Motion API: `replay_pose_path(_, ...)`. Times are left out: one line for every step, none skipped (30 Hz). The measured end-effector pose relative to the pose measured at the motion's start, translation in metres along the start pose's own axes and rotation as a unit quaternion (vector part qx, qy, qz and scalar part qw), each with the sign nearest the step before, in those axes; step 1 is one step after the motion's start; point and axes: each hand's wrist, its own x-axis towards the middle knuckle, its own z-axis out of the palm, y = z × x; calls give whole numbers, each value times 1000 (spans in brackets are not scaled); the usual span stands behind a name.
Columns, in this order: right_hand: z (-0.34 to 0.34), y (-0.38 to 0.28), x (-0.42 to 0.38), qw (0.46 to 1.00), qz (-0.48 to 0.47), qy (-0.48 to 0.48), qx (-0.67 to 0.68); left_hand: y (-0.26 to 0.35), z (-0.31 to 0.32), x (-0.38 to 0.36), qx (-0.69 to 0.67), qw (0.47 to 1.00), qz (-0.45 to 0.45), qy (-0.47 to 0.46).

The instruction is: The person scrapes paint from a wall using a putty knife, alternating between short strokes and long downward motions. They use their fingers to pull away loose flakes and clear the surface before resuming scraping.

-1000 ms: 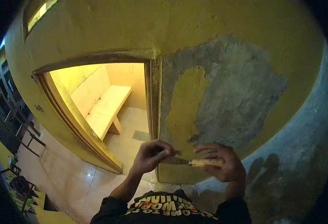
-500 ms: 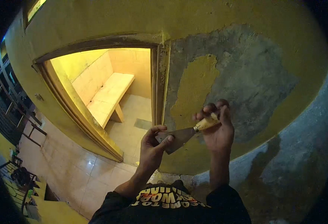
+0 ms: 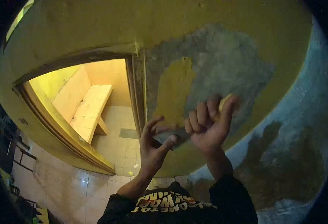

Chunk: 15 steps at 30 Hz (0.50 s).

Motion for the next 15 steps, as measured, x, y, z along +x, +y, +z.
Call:
replay_pose_path(5, -1, 6, 1000, -18, 9, 3, -4, 8, 1, -49, 998, 16, 21)
replay_pose_path(7, -2, 10, 999, -36, 17, 6, -7, 14, -1, -96, 994, 32, 45)
replay_pose_path(7, -3, 11, 999, -36, 23, 3, -9, 17, -4, -98, 994, 26, 43)
replay_pose_path(8, -3, 14, 999, -31, 32, 18, -8, 18, -6, -115, 993, 6, 34)
replay_pose_path(9, -2, 14, 998, -24, 41, 33, -6, 19, -8, -132, 991, -16, 26)
replay_pose_path(9, 1, 10, 998, -23, 45, 34, -5, 19, -9, -132, 991, -19, 27)
replay_pose_path(9, 4, 7, 998, -22, 49, 33, -4, 21, -9, -108, 992, -47, 42)
replay_pose_path(9, 8, 5, 998, -20, 50, 32, -3, 21, -9, -86, 992, -72, 58)
replay_pose_path(9, 9, 3, 998, -18, 49, 30, -3, 22, -10, -88, 992, -72, 60)
replay_pose_path(8, 10, 3, 998, -27, 57, 29, -4, 21, -10, -62, 993, -80, 66)
replay_pose_path(8, 11, 3, 997, -37, 64, 29, -5, 21, -9, -36, 993, -87, 72)
replay_pose_path(8, 9, 4, 997, -38, 60, 30, -6, 21, -10, -36, 993, -84, 72)
replay_pose_path(8, 8, 6, 995, -44, 87, 36, -7, 20, -10, -52, 997, -53, 36)
replay_pose_path(7, 5, 7, 991, -52, 115, 41, -9, 18, -11, -69, 997, -24, -3)
replay_pose_path(7, 0, 9, 991, -57, 114, 40, -15, 14, -10, -70, 997, -22, -8)
